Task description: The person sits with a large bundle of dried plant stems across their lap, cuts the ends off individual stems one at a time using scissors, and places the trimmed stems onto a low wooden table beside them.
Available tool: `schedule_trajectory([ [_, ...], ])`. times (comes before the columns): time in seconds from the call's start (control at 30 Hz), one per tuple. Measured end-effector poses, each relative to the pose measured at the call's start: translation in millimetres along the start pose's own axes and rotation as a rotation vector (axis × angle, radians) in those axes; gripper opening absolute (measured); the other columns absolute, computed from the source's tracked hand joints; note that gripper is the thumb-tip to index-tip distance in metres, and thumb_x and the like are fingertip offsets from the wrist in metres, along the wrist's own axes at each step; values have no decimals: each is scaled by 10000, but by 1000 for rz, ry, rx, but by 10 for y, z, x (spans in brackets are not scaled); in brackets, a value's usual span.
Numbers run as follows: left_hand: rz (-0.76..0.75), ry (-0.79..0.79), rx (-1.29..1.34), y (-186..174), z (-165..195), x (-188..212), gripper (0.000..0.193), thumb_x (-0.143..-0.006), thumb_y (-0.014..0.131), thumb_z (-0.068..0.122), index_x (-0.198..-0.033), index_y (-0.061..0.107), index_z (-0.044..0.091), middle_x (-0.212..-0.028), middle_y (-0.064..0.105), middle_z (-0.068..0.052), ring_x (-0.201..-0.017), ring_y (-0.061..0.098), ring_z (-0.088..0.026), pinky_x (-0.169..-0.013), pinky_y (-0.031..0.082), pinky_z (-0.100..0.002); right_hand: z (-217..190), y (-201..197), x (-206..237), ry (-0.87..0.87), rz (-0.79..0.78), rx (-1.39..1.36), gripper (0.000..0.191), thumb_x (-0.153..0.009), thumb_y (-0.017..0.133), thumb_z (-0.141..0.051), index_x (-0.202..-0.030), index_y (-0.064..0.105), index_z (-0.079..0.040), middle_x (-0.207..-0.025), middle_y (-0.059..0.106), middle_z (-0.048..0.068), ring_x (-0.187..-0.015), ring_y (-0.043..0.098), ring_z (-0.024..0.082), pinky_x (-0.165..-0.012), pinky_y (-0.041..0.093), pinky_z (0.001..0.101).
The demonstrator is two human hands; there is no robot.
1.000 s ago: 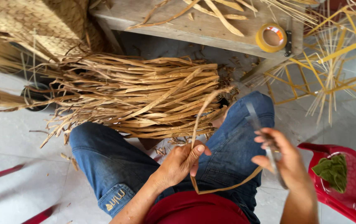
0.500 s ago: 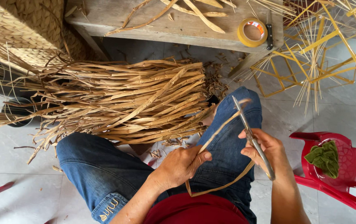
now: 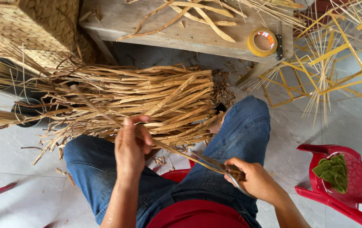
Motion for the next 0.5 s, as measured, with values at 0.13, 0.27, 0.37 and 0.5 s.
schedule_trajectory([
  [0.13, 51, 135, 148, -300, 88, -24, 534, -1130, 395, 446, -1252, 636, -16, -701, 618, -49, -486, 453, -77, -446, 353, -212, -291, -102, -129, -109, 74, 56, 326, -845, 792, -194, -1147, 670, -189, -701, 734, 84, -554, 720, 189, -521, 564, 360],
  [0.27, 88, 296, 131, -484, 123, 50, 557, -1093, 449, 446, -1439, 538, 19, -1028, 706, -79, -685, 560, -77, -625, 468, -204, -696, -496, -420, -316, 258, 238, 300, -844, 735, -129, -1128, 668, -197, -694, 717, 64, -549, 717, 197, -480, 556, 383],
  [0.37, 105, 306, 103, -593, 65, 122, 504, -1063, 512, 367, -1449, 509, 43, -1138, 707, -59, -743, 606, -67, -678, 501, -202, -1056, -960, -759, -506, 532, 402, 249, -866, 755, -102, -1092, 678, -170, -774, 712, 108, -639, 709, 275, -589, 558, 425],
  [0.5, 154, 238, -46, -636, -103, 4, 321, -1047, 620, 176, -1319, 631, 7, -1094, 712, -46, -771, 595, -46, -686, 491, -214, -1381, -1909, -1652, -567, 818, 445, 291, -913, 655, 25, -1196, 659, -47, -920, 724, 187, -781, 723, 353, -682, 554, 456],
])
Point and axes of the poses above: each hand's wrist, its own x-axis away from the middle knuckle, its own y-axis out of the palm, z = x × y, the point moved 3 cm from there along -x, towards the middle knuckle
